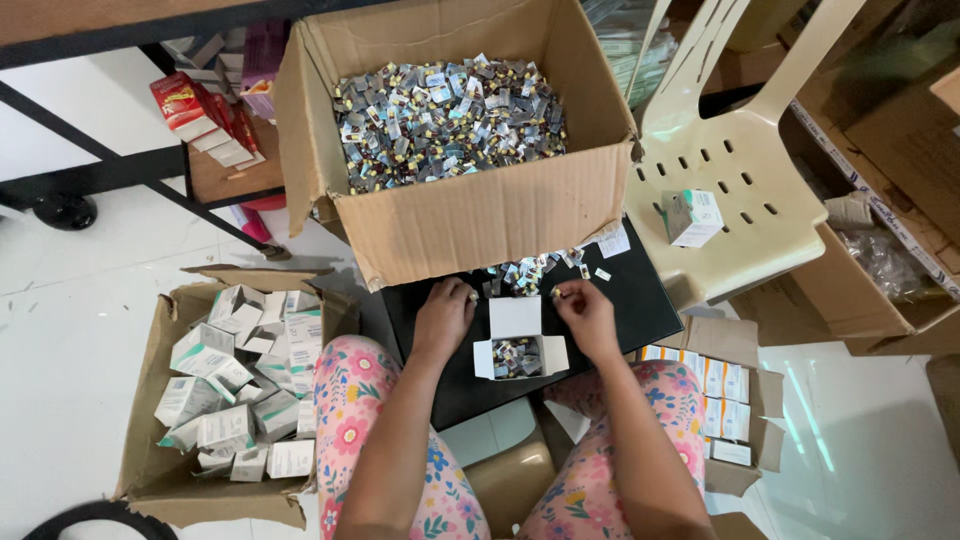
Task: The person sits on the floor and repeatedly picks small wrapped items from a large cardboard box, placing them into small white boxes. The person closes the filled boxes and sets them aside.
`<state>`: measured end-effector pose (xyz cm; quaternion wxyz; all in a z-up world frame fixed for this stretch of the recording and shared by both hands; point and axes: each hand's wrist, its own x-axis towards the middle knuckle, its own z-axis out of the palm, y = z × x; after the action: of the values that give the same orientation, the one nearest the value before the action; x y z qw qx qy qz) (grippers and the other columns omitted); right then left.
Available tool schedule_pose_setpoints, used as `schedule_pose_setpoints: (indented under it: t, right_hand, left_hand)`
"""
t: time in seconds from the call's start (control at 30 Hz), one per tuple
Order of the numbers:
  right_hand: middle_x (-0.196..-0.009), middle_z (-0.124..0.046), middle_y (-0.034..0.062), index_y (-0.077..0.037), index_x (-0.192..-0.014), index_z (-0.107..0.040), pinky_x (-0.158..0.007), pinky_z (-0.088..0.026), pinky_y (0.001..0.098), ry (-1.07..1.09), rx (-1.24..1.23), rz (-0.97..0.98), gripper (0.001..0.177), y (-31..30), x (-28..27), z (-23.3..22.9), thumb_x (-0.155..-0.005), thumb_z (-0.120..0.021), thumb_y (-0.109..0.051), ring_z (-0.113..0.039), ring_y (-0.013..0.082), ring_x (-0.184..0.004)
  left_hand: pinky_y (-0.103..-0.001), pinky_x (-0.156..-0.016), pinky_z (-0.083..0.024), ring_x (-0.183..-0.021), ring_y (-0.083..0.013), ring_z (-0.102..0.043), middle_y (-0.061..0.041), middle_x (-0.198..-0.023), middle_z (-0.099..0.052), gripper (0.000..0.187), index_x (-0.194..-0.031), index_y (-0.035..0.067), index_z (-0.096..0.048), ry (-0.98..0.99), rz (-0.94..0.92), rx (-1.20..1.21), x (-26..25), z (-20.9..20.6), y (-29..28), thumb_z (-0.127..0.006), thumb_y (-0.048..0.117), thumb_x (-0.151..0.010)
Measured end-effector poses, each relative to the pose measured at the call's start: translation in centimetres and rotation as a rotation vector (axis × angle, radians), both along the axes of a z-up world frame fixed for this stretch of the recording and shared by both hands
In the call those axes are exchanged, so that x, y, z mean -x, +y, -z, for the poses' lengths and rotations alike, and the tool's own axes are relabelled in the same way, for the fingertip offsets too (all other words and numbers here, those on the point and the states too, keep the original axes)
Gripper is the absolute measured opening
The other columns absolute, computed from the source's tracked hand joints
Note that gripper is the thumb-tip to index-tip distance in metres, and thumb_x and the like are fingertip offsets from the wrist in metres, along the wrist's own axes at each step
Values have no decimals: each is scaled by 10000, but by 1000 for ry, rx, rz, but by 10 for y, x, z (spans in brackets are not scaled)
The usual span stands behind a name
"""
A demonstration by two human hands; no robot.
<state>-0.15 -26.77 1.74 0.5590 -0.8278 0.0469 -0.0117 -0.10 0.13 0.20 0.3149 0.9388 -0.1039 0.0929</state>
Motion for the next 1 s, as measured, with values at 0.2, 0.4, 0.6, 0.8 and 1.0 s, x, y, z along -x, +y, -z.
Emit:
schedule_pose_setpoints:
  t: [0.2,0.4,0.6,0.8,1.0]
  right_hand:
    - [-906,-702,-29,-44,-952,-632,-742,-538,219,78,-485,-328,156,-3,32,-42,-856,-728,32,-661,43,-836]
    - [-839,-689,34,-20,-915,-694,-658,-504,238,-12,-46,-391,103,19,41,-76,-866,-780,8,-619,71,-744]
    - [-927,-710,33,-23,-969,-758,-626,-489,255,-149,80,-437,136,20,43,-100,-834,-766,-5,-626,97,-724]
    - [-914,-704,51,-21,-1007,-755,-668,-497,250,-183,104,-256,132,14,39,-94,-876,-741,-5,-620,112,-746]
    - [-886,-710,61,-21,-1005,-749,-696,-501,251,-187,74,-115,111,-8,26,-64,-896,-729,-12,-637,106,-772]
  left_hand:
    - [-345,-705,-591,-805,-248,-729,-120,-935,-694,150,-977,23,-656,118,6,389,-2,-17,6,-745,55,-860]
    - [-267,-689,-577,-784,-143,-701,-80,-938,-671,177,-1011,12,-673,130,65,594,16,-63,6,-756,6,-855]
    - [-290,-705,-579,-787,-151,-696,-72,-935,-651,208,-1008,23,-675,270,322,558,43,-106,0,-775,15,-827]
    - [-350,-766,-579,-851,-245,-714,-106,-1044,-644,297,-1087,32,-653,327,520,350,53,-112,-20,-748,39,-806]
    - [-411,-794,-553,-929,-318,-709,-97,-989,-737,289,-963,55,-742,173,554,180,48,-113,-18,-823,269,-788]
